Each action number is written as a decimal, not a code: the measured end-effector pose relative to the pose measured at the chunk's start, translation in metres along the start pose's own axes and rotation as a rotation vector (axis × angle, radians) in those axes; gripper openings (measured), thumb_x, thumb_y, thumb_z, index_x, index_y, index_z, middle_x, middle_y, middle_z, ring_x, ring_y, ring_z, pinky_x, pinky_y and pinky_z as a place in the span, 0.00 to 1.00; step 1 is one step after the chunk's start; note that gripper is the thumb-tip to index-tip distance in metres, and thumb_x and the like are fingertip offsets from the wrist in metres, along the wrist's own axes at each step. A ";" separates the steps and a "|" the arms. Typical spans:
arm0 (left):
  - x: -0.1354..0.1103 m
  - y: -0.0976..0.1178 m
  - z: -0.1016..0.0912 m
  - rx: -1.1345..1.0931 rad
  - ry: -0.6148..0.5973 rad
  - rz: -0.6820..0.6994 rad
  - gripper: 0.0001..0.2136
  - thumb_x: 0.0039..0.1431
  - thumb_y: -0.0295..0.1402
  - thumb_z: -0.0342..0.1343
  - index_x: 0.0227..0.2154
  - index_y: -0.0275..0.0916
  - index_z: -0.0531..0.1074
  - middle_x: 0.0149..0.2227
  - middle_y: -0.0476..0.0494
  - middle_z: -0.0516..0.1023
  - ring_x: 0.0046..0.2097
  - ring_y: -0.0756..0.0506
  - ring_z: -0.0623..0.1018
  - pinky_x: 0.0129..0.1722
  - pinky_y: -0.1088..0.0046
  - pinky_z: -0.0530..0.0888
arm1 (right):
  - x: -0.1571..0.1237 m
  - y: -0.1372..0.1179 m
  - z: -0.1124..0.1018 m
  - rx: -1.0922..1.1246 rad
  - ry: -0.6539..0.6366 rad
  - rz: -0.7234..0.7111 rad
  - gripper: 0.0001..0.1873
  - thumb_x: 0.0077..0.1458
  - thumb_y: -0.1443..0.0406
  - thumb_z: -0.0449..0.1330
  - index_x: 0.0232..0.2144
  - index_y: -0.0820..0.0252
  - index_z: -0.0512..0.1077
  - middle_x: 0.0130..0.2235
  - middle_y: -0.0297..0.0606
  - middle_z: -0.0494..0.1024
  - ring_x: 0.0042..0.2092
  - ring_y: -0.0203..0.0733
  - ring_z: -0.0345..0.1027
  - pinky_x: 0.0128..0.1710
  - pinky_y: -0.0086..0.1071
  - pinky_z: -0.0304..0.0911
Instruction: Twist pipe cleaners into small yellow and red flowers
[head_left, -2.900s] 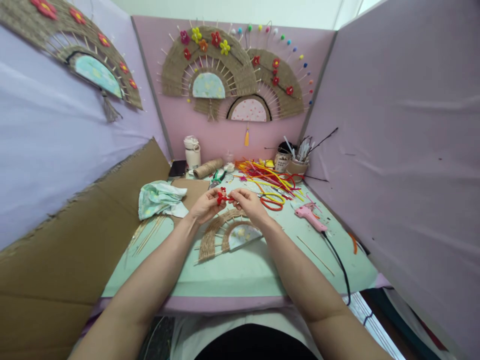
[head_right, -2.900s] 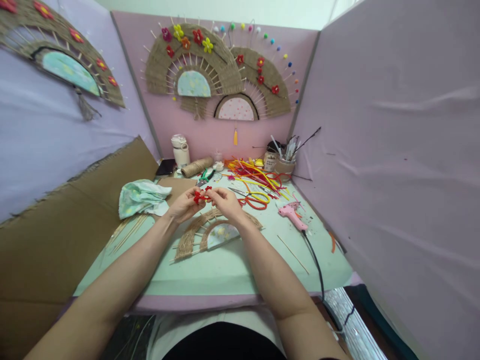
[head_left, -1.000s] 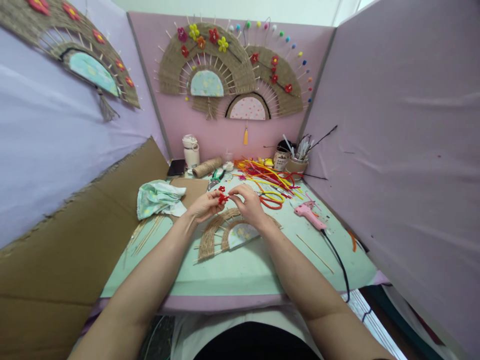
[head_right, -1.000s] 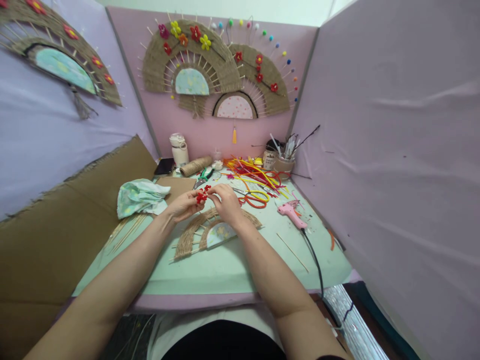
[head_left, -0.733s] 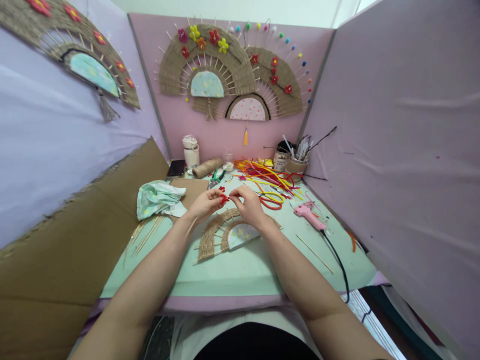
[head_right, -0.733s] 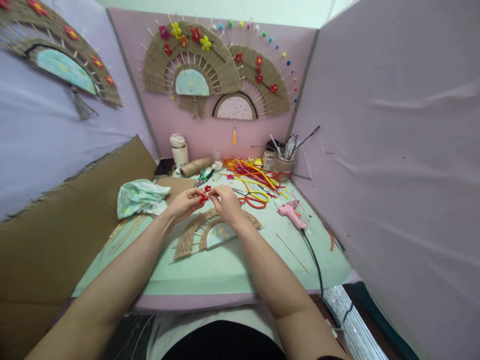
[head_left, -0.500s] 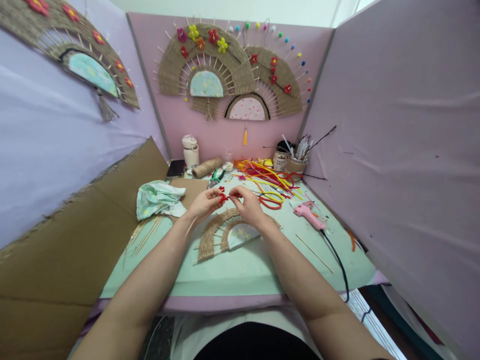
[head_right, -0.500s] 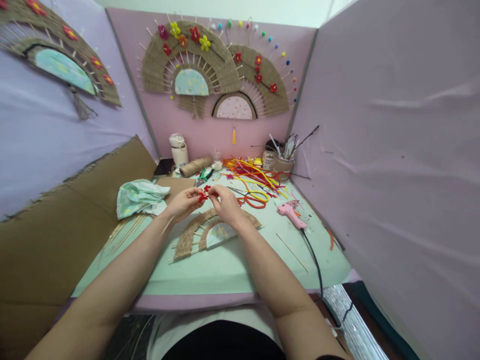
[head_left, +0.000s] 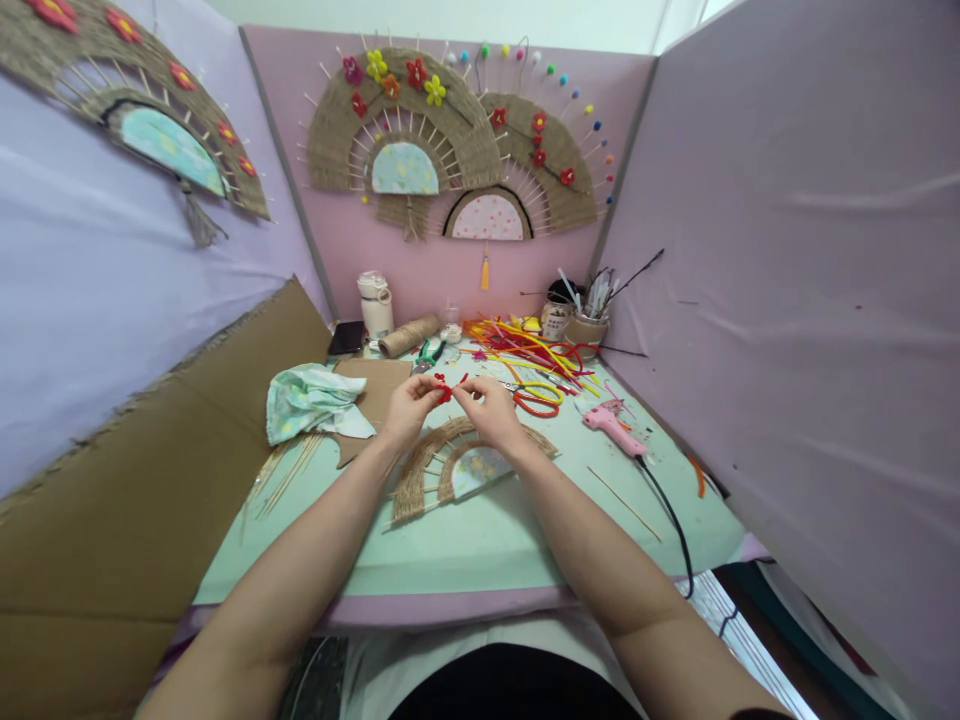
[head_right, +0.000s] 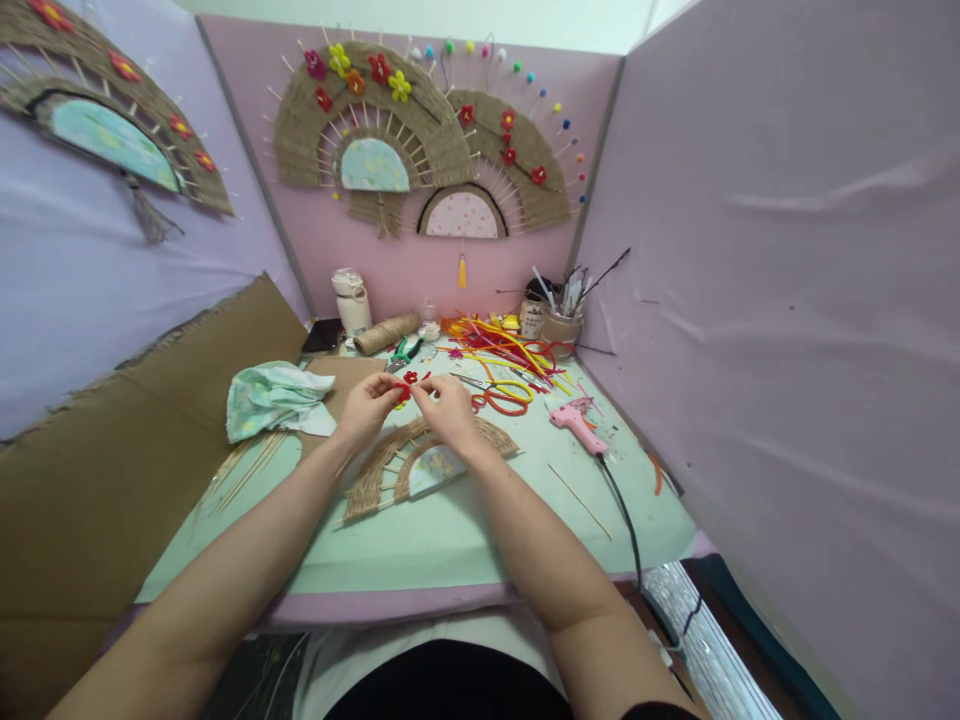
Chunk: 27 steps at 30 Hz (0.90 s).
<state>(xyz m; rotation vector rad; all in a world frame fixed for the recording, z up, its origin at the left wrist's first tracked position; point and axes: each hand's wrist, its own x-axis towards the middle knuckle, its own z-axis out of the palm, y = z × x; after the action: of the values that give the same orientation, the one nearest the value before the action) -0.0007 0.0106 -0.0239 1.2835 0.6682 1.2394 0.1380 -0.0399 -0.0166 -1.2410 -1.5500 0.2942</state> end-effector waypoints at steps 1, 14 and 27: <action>0.000 -0.001 0.000 0.021 -0.002 0.020 0.10 0.40 0.31 0.65 0.26 0.35 0.70 0.26 0.49 0.75 0.29 0.52 0.73 0.33 0.76 0.68 | 0.001 0.001 0.001 0.046 -0.020 0.032 0.10 0.53 0.61 0.55 0.25 0.59 0.72 0.28 0.35 0.74 0.33 0.38 0.64 0.37 0.31 0.57; -0.007 -0.003 0.012 0.115 0.104 0.192 0.08 0.43 0.32 0.61 0.26 0.34 0.71 0.26 0.47 0.74 0.30 0.50 0.73 0.35 0.71 0.70 | 0.003 0.009 0.010 0.250 0.018 0.177 0.08 0.50 0.63 0.55 0.25 0.61 0.71 0.28 0.33 0.73 0.33 0.36 0.64 0.35 0.29 0.58; -0.001 -0.010 0.006 -0.238 0.002 -0.155 0.14 0.34 0.29 0.68 0.25 0.34 0.70 0.26 0.49 0.74 0.29 0.53 0.73 0.32 0.78 0.68 | 0.007 0.015 0.004 0.333 -0.141 0.147 0.09 0.51 0.62 0.53 0.23 0.61 0.64 0.24 0.29 0.65 0.27 0.32 0.57 0.29 0.27 0.55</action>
<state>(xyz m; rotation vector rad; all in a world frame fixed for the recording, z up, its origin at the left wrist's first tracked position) 0.0078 0.0095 -0.0324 1.0149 0.5910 1.1554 0.1440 -0.0259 -0.0247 -1.0890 -1.4572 0.7188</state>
